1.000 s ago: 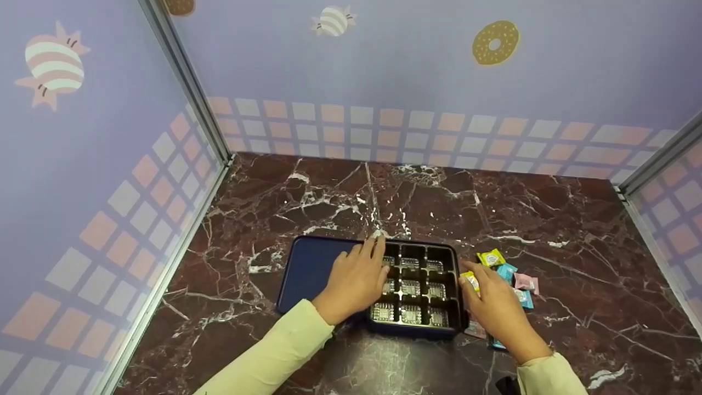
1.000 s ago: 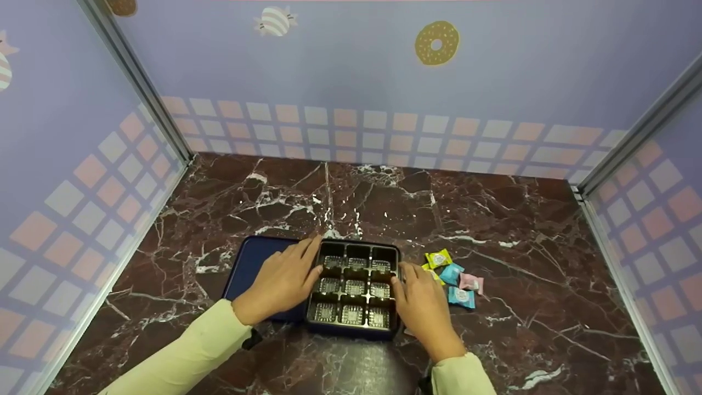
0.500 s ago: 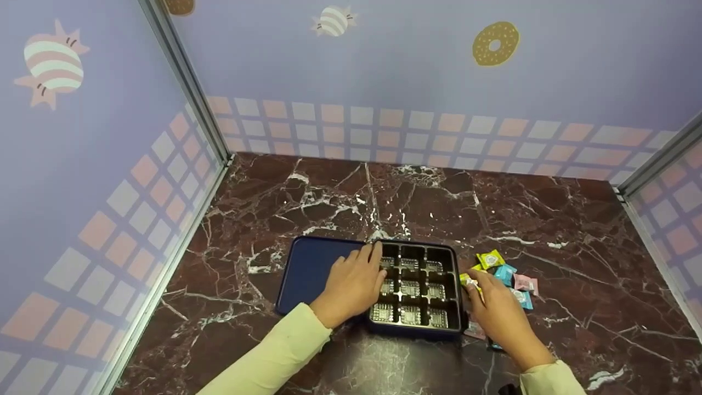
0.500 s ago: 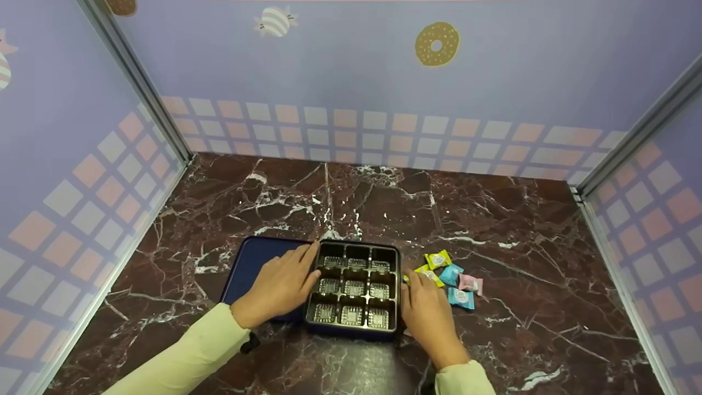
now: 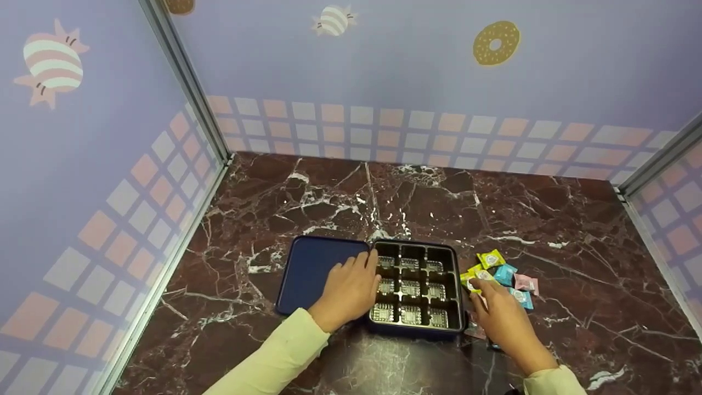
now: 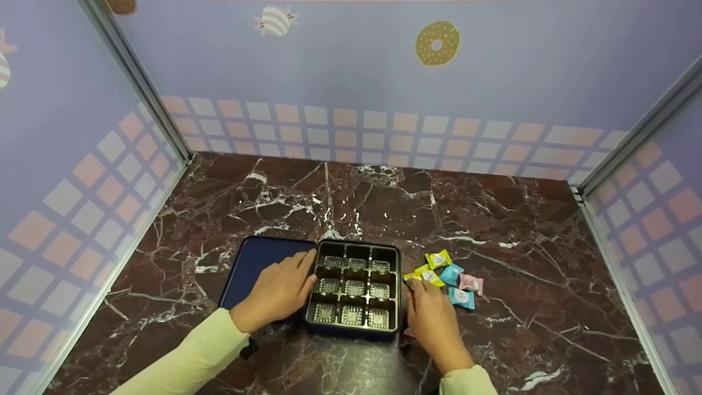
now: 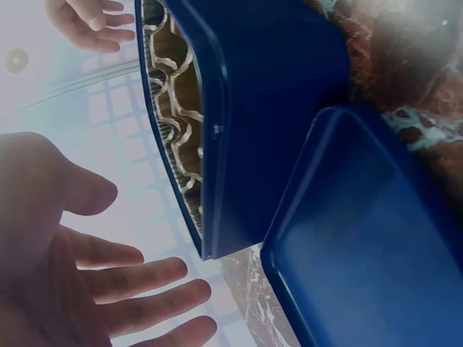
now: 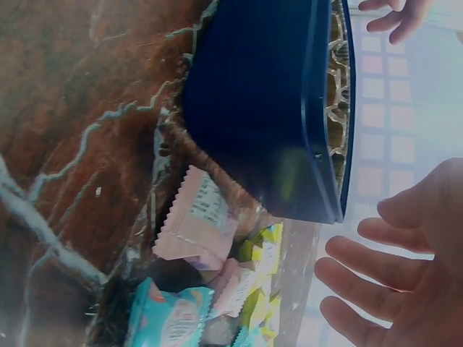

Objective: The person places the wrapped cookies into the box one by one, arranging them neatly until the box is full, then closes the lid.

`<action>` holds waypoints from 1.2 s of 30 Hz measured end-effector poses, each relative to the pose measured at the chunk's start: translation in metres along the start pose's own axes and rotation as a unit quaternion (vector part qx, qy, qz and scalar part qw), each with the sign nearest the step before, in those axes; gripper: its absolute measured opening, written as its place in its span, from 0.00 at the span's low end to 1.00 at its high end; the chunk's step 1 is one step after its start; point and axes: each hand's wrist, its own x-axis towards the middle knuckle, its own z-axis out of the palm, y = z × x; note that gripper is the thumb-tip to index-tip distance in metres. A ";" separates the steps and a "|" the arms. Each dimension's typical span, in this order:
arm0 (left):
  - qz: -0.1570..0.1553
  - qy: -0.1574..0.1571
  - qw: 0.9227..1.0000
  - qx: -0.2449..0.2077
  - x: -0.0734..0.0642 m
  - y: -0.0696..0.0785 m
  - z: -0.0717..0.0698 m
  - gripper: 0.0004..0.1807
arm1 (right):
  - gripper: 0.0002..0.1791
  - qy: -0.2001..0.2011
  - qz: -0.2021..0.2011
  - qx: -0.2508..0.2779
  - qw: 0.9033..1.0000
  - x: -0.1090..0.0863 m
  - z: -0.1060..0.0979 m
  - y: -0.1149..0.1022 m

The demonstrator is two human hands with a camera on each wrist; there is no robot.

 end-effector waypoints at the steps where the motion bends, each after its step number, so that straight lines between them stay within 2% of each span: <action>1: -0.001 -0.003 1.000 0.001 0.000 -0.001 0.001 0.29 | 0.13 0.000 -0.001 -0.002 1.000 -0.001 0.000 0.001; 6: -0.008 -0.007 1.000 -0.003 -0.002 -0.004 0.004 0.29 | 0.13 -0.008 -0.004 -0.013 1.000 -0.006 0.003 0.005; 11: -0.009 0.011 1.000 0.000 -0.004 -0.011 0.009 0.28 | 0.12 -0.005 -0.016 -0.026 1.000 -0.011 0.006 0.010; 19: -0.012 0.024 1.000 0.000 -0.006 -0.022 0.014 0.27 | 0.13 -0.056 -0.002 -0.034 0.998 -0.016 0.007 0.017; 27: -0.017 0.043 0.999 0.005 -0.006 -0.035 0.020 0.27 | 0.17 -0.070 0.000 -0.032 0.997 -0.021 0.009 0.020; 31: -0.023 0.033 0.999 0.005 -0.006 -0.039 0.022 0.28 | 0.20 -0.067 -0.005 -0.039 0.997 -0.022 0.012 0.022; 36: -0.030 0.014 0.999 -0.006 -0.005 -0.043 0.026 0.29 | 0.18 -0.056 -0.021 -0.046 0.997 -0.023 0.017 0.024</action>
